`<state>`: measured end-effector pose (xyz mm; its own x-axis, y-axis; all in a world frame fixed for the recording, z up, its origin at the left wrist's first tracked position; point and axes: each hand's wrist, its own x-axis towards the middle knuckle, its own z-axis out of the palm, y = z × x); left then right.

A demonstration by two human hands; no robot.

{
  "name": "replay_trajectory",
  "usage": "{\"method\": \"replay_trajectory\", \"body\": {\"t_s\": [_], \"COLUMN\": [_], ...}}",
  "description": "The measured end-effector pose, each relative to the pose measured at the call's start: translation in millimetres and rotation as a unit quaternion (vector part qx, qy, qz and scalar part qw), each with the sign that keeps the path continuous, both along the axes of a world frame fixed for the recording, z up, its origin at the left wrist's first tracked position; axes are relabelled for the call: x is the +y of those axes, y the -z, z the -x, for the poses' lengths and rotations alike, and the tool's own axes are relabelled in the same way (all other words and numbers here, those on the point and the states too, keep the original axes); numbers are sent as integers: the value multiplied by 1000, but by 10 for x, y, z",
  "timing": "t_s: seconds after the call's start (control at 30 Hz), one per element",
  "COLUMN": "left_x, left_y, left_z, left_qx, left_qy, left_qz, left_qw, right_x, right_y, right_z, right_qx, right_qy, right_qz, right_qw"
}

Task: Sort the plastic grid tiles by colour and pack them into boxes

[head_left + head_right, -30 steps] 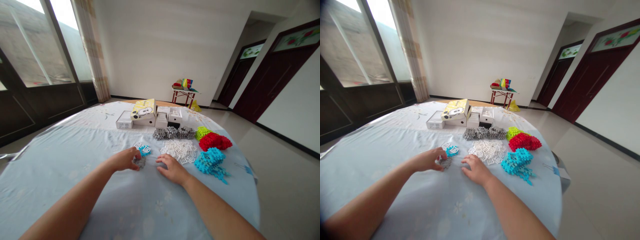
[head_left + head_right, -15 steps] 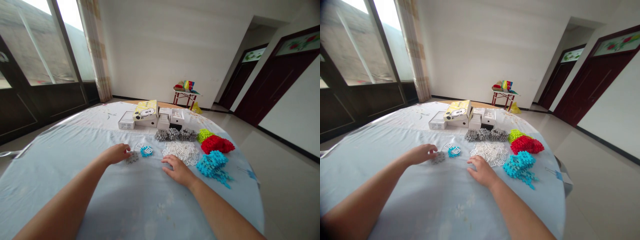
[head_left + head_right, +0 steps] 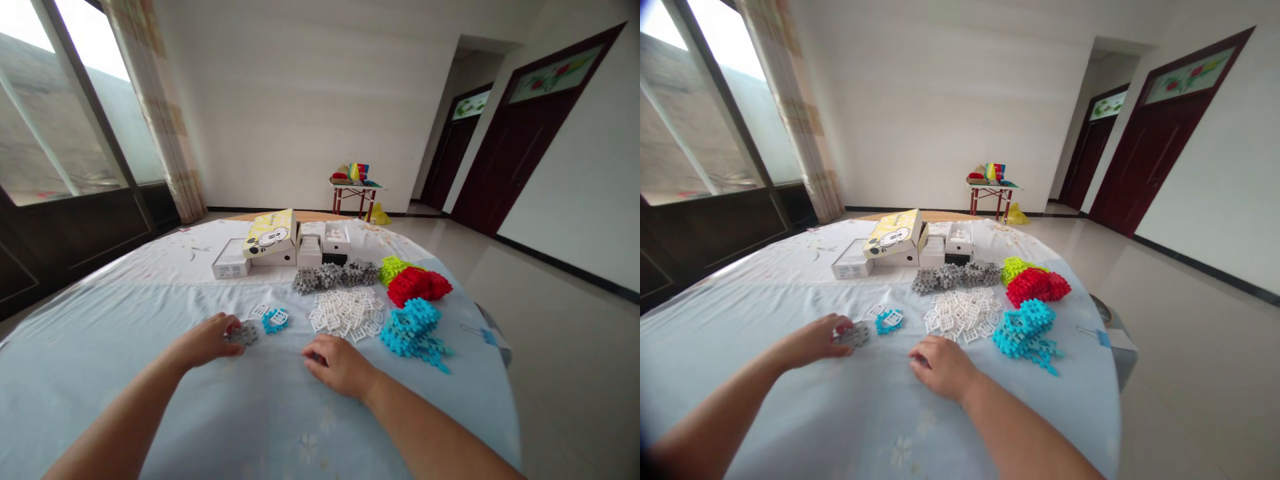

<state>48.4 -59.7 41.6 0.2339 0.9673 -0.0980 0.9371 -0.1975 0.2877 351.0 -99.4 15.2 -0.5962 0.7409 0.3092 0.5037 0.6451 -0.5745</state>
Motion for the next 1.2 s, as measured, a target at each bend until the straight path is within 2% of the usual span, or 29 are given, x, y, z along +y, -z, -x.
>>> {"method": "replay_trajectory", "body": {"t_s": [0.13,0.27,0.4,0.53,0.63,0.73,0.87,1.03,1.2], "left_x": [2,46,232,607,940,1211,1392,1360,1119], "left_y": [11,-138,-419,-592,-575,-469,-317,-294,-375], "left_z": [45,-51,-440,-932,-1200,-1359,-1454,-1437,-1163], "left_qx": [5,-11,-12,3,33,71,82,70,-29], "left_qy": [-1,6,19,52,54,47,24,-7,-28], "left_qz": [-9,-33,-97,-167,-179,-161,-146,-159,-260], "left_qw": [1000,999,995,985,982,983,986,985,965], "right_x": [31,72,107,112,109,114,118,113,115], "right_y": [62,92,99,95,82,61,36,44,79], "right_z": [3,10,22,23,17,13,16,20,16], "right_qx": [15,24,14,-12,-19,-28,-34,-20,3], "right_qy": [9,20,34,44,42,40,36,41,36], "right_qz": [12,31,47,52,50,47,42,46,43], "right_qw": [1000,999,998,998,998,998,998,998,998]}}
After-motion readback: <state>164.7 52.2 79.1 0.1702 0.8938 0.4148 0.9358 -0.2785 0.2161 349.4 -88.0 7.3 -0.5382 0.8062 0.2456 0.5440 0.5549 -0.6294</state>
